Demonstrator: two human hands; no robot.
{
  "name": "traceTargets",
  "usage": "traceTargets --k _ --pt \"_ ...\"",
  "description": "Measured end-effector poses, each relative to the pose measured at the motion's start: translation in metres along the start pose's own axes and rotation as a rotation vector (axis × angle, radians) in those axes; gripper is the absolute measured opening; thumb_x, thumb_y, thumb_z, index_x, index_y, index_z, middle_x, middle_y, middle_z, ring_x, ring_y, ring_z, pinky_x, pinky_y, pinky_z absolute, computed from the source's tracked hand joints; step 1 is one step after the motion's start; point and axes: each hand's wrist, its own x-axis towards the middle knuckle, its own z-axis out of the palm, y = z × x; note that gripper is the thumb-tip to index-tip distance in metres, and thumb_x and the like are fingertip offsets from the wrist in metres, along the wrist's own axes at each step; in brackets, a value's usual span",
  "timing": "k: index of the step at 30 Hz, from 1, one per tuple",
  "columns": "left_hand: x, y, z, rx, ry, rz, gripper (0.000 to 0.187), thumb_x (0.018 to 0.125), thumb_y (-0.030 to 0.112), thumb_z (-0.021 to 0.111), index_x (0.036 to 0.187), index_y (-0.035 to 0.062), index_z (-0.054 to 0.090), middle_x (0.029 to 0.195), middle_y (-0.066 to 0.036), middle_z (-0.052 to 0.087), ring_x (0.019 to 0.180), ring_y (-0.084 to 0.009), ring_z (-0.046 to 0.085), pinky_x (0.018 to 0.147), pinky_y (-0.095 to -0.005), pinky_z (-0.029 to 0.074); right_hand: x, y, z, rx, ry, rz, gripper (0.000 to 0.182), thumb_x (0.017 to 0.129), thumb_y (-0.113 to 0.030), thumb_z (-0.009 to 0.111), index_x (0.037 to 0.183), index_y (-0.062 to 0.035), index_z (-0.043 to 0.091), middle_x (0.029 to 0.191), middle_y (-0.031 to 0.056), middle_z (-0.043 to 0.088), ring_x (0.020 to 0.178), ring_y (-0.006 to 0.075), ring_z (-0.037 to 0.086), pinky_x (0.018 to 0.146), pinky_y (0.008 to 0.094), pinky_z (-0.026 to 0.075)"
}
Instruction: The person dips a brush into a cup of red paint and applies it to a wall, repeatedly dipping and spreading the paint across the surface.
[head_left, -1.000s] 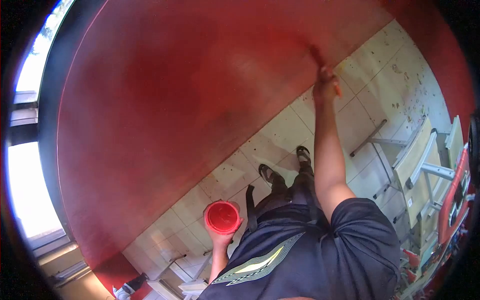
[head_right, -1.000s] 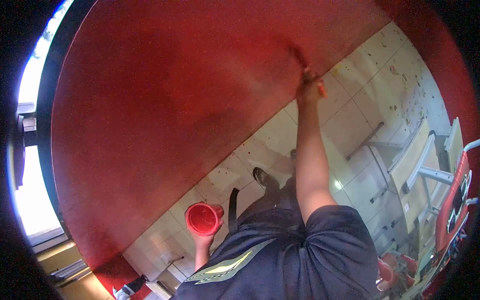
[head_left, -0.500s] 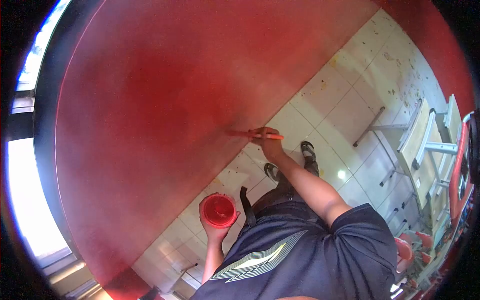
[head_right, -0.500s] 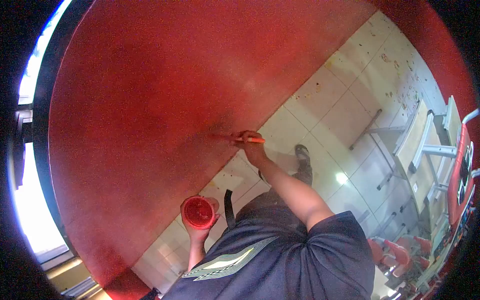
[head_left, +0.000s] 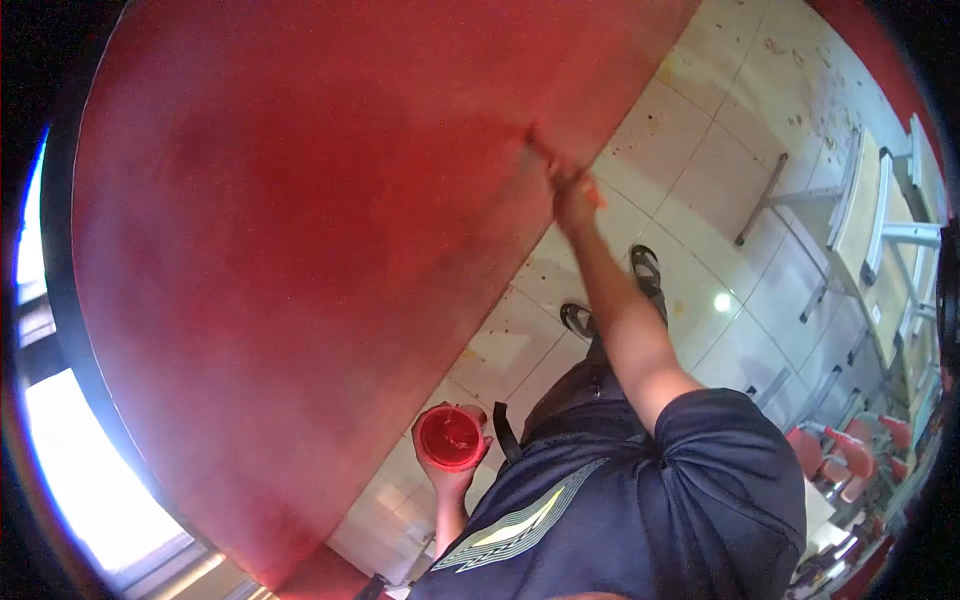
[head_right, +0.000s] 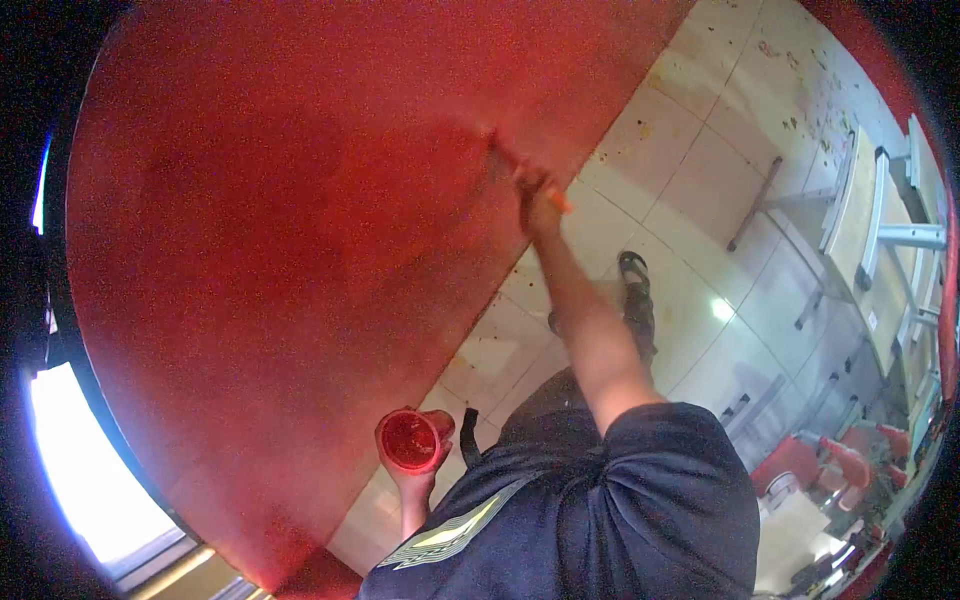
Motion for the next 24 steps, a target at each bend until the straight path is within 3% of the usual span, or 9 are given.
traceTargets --k 3,8,11,12,14,17,19,21,24 --pt "0.009 0.001 -0.003 0.044 -0.037 -0.004 0.094 0.053 0.019 0.099 0.129 0.0052 0.047 0.124 -0.01 0.06 0.114 -0.0237 0.06 0.099 -0.0395 0.049 -0.099 -0.01 0.014 -0.655 -0.087 0.291 0.062 0.099 -0.059 0.045 0.101 0.001 0.062 0.106 0.0121 0.066 0.096 0.0233 0.066 0.089 0.0365 0.052" --pt "0.021 0.006 0.008 0.12 -0.097 0.033 0.095 0.052 0.018 0.1 0.129 0.0054 0.046 0.124 -0.01 0.06 0.113 -0.0232 0.06 0.098 -0.039 0.051 -0.115 -0.043 0.038 -0.427 -0.365 0.473 0.057 0.102 -0.052 0.045 0.103 0.0018 0.063 0.101 0.0126 0.069 0.093 0.0218 0.068 0.083 0.0343 0.055" --pt "0.015 0.017 0.015 0.117 -0.111 0.02 0.095 0.051 0.018 0.1 0.129 0.0055 0.046 0.124 -0.01 0.06 0.113 -0.023 0.061 0.097 -0.039 0.051 -0.006 -0.015 0.005 -0.786 -0.017 0.217 0.047 0.105 -0.043 0.044 0.11 0.001 0.059 0.101 0.012 0.069 0.094 0.0225 0.068 0.083 0.0342 0.053" --pt "0.01 0.018 0.015 0.108 -0.118 -0.005 0.096 0.051 0.018 0.1 0.129 0.0056 0.046 0.123 -0.01 0.06 0.112 -0.023 0.061 0.097 -0.039 0.051 0.011 -0.112 0.071 -1.001 -0.113 -0.035 0.047 0.106 -0.043 0.04 0.114 -0.0004 0.058 0.1 0.0097 0.068 0.094 0.0206 0.066 0.086 0.0333 0.051" --pt "0.007 0.023 0.018 0.091 -0.123 -0.011 0.096 0.051 0.017 0.1 0.129 0.0056 0.046 0.123 -0.01 0.06 0.112 -0.0229 0.061 0.097 -0.0391 0.051 0.113 -0.123 0.06 -0.082 0.11 0.035 0.027 0.105 -0.028 0.048 0.101 -0.0026 0.056 0.098 0.0059 0.063 0.091 0.0179 0.062 0.09 0.0325 0.051" --pt "-0.007 0.002 0.013 0.105 -0.101 0.01 0.095 0.051 0.017 0.1 0.129 0.0055 0.047 0.123 -0.009 0.06 0.112 -0.0226 0.061 0.096 -0.0387 0.051 0.196 -0.171 0.078 -0.397 0.28 -0.191 0.025 0.105 -0.025 0.047 0.099 -0.0029 0.058 0.104 0.0087 0.063 0.095 0.0177 0.062 0.093 0.0322 0.05" --pt "-0.01 -0.006 0.016 0.075 -0.068 0.015 0.095 0.051 0.017 0.1 0.129 0.0054 0.047 0.123 -0.009 0.061 0.112 -0.0224 0.061 0.096 -0.0386 0.051 0.212 -0.18 0.089 -0.061 0.292 -0.381 0.022 0.104 -0.021 0.049 0.107 -0.0018 0.06 0.109 0.0104 0.064 0.099 0.0181 0.062 0.092 0.0317 0.05" --pt "-0.012 -0.002 0.021 0.034 -0.035 0.017 0.094 0.051 0.017 0.1 0.128 0.0053 0.048 0.122 -0.009 0.061 0.112 -0.0223 0.061 0.096 -0.0384 0.051 0.17 -0.155 0.081 -0.836 0.313 -0.158 0.026 0.1 -0.027 0.059 0.093 -0.0018 0.062 0.087 0.0042 0.063 0.085 0.0197 0.06 0.076 0.0358 0.047" --pt "-0.01 0.02 0.036 -0.065 -0.034 -0.144 0.093 0.051 0.018 0.1 0.128 0.0052 0.049 0.121 -0.009 0.062 0.111 -0.0219 0.061 0.096 -0.0385 0.051 0.053 -0.032 0.038 -0.629 0.192 -0.509 0.018 0.099 -0.018 0.058 0.097 -0.0029 0.067 0.096 0.0059 0.067 0.091 0.0174 0.062 0.08 0.0353 0.05"
